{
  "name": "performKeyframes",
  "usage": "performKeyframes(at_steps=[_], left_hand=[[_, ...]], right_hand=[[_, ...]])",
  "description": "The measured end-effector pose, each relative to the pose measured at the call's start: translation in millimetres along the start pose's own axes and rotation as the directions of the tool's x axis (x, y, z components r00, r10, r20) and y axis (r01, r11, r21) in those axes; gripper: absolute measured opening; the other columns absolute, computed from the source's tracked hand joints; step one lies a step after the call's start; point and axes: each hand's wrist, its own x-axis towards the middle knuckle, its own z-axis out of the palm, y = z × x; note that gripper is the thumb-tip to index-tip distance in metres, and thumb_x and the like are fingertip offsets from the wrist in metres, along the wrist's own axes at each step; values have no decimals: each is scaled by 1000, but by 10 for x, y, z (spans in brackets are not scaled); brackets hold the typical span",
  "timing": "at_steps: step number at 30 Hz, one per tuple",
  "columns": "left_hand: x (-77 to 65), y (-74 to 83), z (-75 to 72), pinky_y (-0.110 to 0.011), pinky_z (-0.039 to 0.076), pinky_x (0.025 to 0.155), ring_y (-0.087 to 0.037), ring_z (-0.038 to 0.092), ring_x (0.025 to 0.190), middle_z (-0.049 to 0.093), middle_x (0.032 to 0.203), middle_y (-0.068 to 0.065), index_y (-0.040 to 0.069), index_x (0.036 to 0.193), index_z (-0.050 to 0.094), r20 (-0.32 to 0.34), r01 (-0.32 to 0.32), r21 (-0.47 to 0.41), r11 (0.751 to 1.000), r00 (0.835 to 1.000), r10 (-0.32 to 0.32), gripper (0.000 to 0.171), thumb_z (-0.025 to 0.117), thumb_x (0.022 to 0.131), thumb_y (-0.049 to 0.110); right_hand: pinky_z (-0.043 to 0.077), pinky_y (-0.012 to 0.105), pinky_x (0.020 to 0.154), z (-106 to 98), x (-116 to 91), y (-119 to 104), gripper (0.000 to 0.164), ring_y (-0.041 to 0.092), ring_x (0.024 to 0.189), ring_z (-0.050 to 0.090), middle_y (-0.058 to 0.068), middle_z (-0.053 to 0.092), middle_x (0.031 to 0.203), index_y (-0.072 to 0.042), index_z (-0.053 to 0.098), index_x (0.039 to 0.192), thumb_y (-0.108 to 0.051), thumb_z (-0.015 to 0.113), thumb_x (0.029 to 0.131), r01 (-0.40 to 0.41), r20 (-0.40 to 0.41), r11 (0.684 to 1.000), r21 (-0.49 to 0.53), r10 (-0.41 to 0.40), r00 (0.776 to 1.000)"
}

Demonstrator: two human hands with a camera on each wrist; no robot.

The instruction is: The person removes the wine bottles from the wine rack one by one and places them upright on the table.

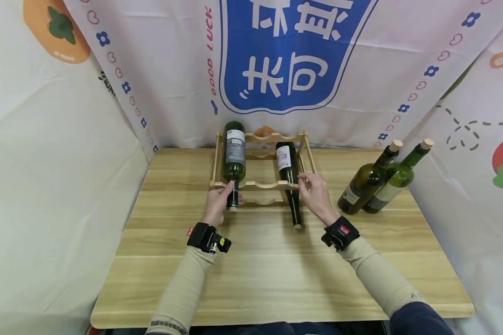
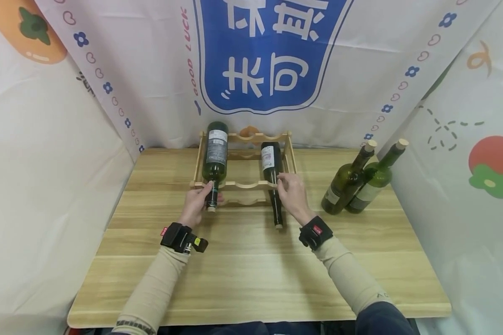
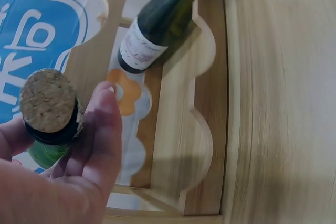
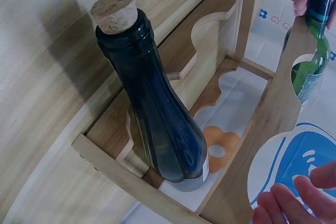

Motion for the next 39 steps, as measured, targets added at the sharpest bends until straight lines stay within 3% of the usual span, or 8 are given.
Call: performKeyframes(at_steps=[4,8,20,26,31,39], left_hand=[[27,-7,-12,-46,53,92,-24,74,83,68,109,-28,-11,123,57,51,25,-73,997,998,-21,53,61,95,33],[39,-21,-28,-46,52,94,-22,74,81,72,102,-22,-12,124,56,78,48,-108,993,996,-40,51,63,94,29],[50,-7,-10,-34,59,82,-19,73,76,73,95,-18,-14,129,51,95,69,-180,981,994,-52,52,63,94,23],[39,-14,-1,-30,60,74,-17,71,71,73,85,-13,-15,129,51,91,77,-218,973,994,-58,50,62,95,21],[28,1,22,-36,59,83,-16,69,71,71,79,-8,-15,128,49,104,54,-244,968,994,-29,51,61,95,22],[-30,47,38,-41,53,95,-16,68,74,70,80,-8,-13,129,50,105,60,-260,964,994,-33,49,60,96,23]], right_hand=[[49,47,88,1,4,-10,16,35,99,63,21,70,110,3,70,100,-3,59,90,9,0,1000,1,-9,1000],[46,49,91,4,-2,-27,16,35,101,63,20,70,111,2,70,101,-4,59,90,2,12,1000,0,-2,1000],[47,48,89,-8,73,-120,17,35,99,64,20,71,108,4,71,100,-3,59,91,27,3,1000,10,-27,1000],[49,46,82,17,145,-233,20,32,90,64,20,71,102,4,70,105,-5,57,93,-38,51,997,73,34,998],[51,44,83,79,211,-339,23,31,92,64,20,70,105,1,69,111,-9,55,95,-81,100,992,98,72,992],[55,42,83,241,338,-457,27,30,93,68,20,71,105,3,67,115,-11,57,95,-120,155,983,140,98,983]])
